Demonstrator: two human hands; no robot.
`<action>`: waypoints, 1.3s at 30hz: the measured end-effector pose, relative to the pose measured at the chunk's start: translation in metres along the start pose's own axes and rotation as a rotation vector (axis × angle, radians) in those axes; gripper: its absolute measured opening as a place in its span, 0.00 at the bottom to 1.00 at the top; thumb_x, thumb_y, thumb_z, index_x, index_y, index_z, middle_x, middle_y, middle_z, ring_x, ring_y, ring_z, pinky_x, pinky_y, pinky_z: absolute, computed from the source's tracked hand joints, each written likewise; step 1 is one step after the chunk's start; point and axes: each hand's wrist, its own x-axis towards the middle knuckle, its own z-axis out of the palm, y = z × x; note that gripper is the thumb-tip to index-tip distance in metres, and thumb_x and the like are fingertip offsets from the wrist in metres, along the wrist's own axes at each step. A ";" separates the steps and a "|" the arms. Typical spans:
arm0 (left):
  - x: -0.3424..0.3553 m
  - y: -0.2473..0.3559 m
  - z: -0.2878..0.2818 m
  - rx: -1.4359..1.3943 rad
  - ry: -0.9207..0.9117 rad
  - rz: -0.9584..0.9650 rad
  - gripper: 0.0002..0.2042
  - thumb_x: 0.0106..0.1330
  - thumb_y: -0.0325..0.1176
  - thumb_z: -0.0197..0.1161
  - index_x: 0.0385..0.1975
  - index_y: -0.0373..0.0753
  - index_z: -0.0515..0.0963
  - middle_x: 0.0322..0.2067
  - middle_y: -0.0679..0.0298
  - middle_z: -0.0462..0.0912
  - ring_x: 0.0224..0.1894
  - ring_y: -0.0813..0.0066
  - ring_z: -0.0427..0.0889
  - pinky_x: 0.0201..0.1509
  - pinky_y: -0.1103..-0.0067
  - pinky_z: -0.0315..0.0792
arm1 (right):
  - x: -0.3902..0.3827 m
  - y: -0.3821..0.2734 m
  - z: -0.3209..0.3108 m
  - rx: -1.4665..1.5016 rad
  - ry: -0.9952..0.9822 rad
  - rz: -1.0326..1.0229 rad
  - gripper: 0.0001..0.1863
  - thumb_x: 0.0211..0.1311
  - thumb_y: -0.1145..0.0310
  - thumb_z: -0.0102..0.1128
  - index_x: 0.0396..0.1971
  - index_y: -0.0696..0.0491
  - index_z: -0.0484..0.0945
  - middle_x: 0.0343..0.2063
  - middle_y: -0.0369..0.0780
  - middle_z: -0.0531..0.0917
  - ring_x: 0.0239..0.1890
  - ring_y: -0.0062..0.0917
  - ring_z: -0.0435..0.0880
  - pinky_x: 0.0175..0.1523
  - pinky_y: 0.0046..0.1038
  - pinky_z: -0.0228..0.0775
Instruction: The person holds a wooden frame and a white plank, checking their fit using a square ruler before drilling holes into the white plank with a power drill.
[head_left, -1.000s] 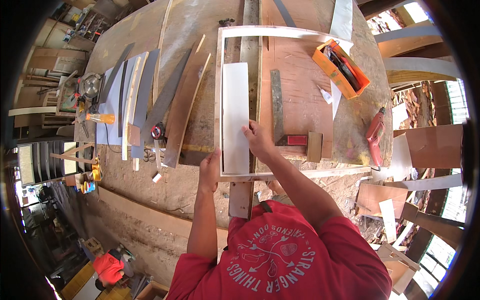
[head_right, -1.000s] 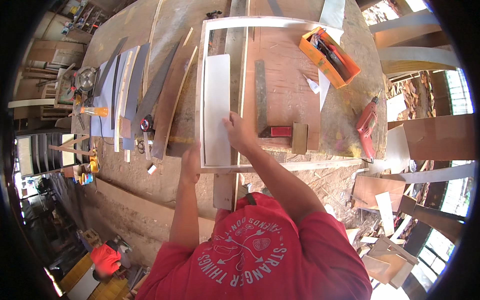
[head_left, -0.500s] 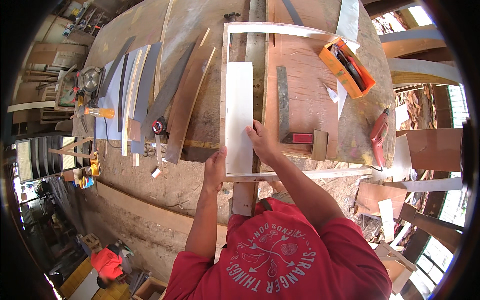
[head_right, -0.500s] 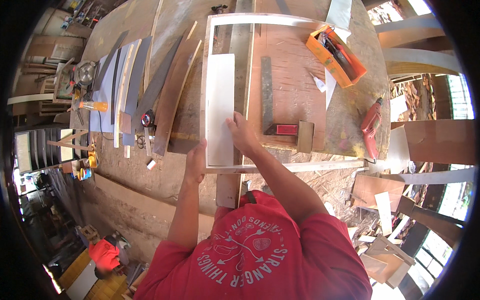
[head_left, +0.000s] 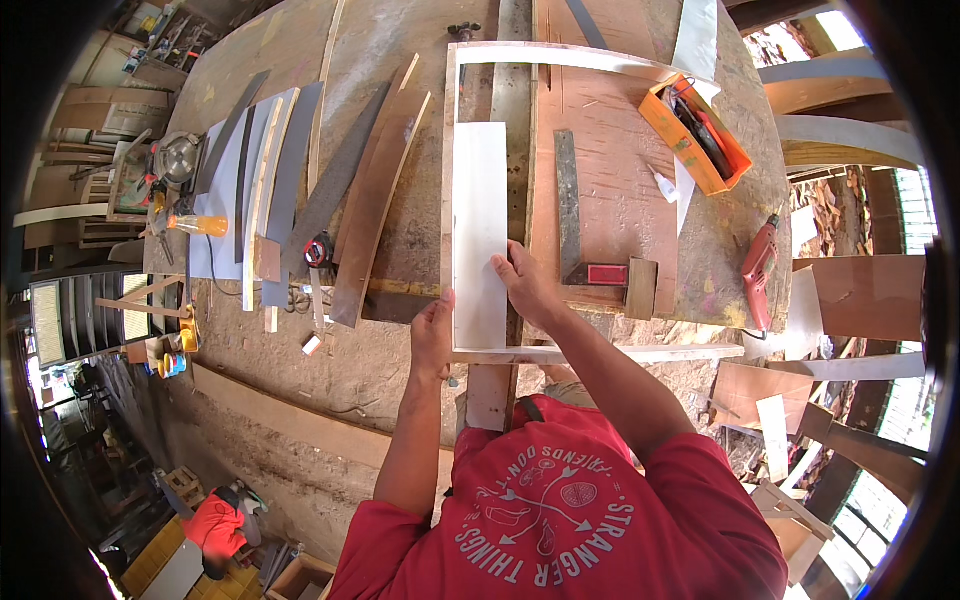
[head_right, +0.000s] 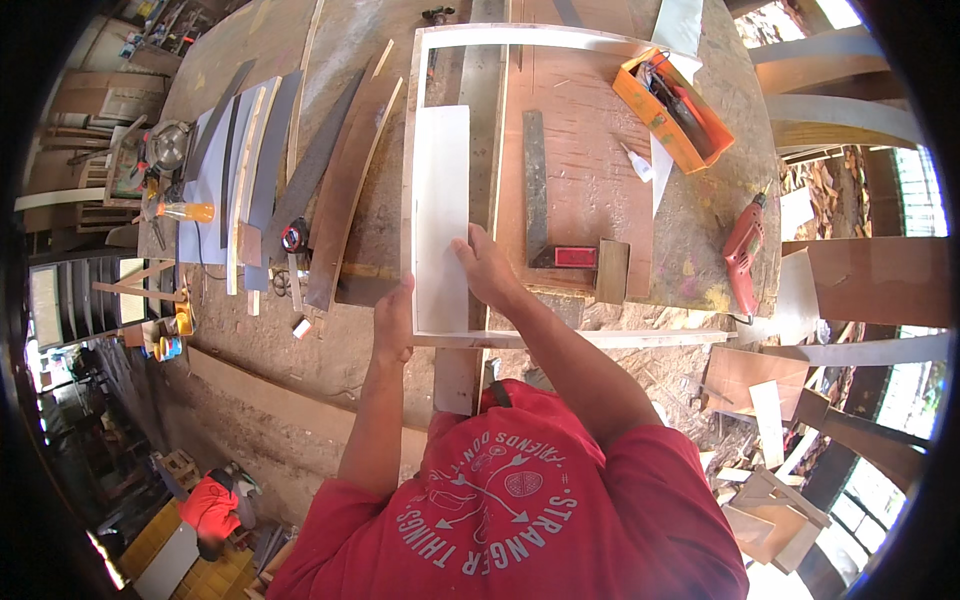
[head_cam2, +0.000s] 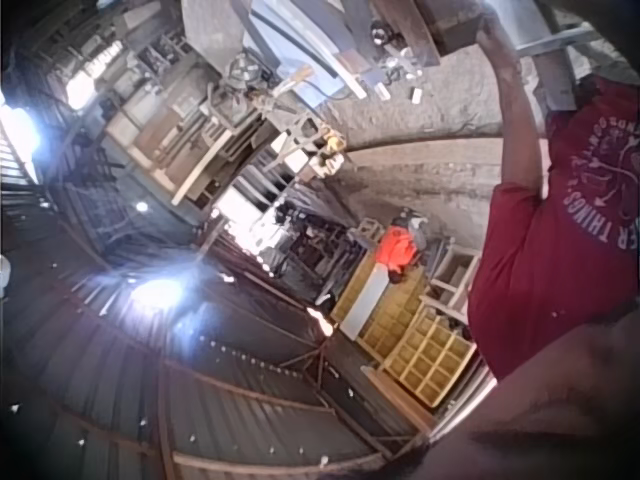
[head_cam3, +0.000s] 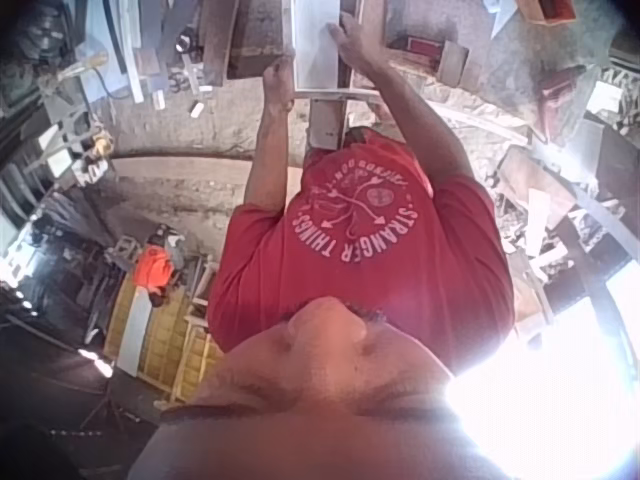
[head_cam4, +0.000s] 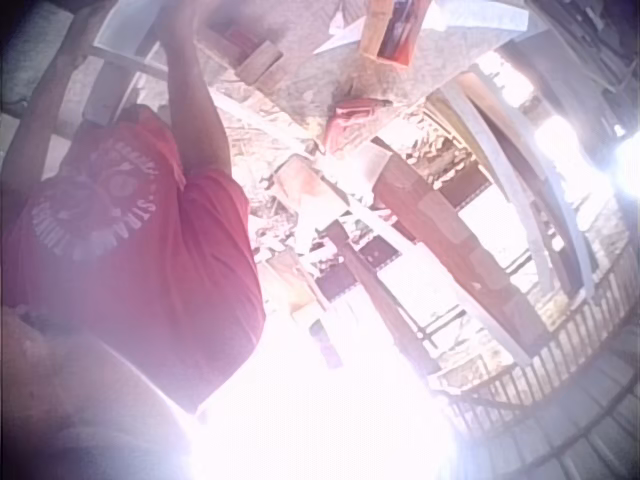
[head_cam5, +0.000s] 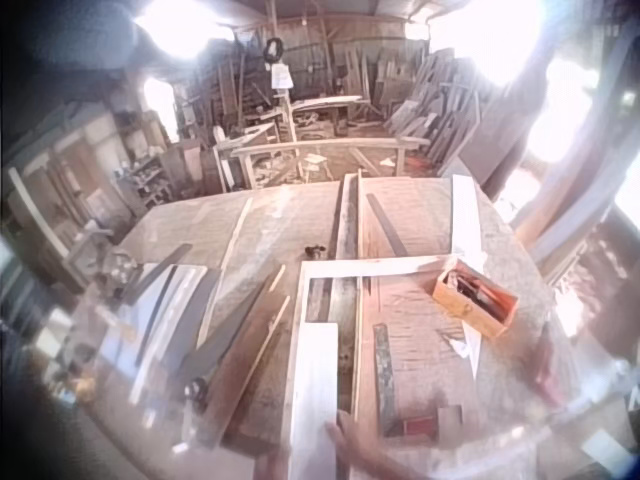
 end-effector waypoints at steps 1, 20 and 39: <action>-0.001 0.002 0.001 0.019 -0.002 -0.013 0.25 0.80 0.52 0.61 0.43 0.30 0.85 0.39 0.62 0.87 0.37 0.78 0.83 0.39 0.80 0.77 | 0.000 0.001 0.000 0.002 0.002 -0.001 0.20 0.85 0.62 0.48 0.61 0.64 0.73 0.50 0.47 0.85 0.52 0.29 0.83 0.59 0.34 0.74; -0.001 0.004 0.006 0.061 0.048 -0.011 0.25 0.79 0.54 0.62 0.39 0.32 0.86 0.34 0.64 0.87 0.33 0.80 0.82 0.36 0.79 0.76 | 0.009 0.023 0.010 -0.218 0.155 0.021 0.18 0.86 0.61 0.49 0.58 0.61 0.75 0.44 0.41 0.84 0.45 0.23 0.81 0.51 0.31 0.75; 0.002 0.008 0.000 0.005 -0.042 -0.048 0.30 0.79 0.56 0.61 0.50 0.27 0.84 0.44 0.58 0.88 0.42 0.75 0.85 0.46 0.78 0.79 | 0.003 0.008 0.006 -0.160 0.080 -0.009 0.20 0.85 0.62 0.48 0.62 0.62 0.72 0.50 0.54 0.86 0.54 0.44 0.87 0.60 0.41 0.75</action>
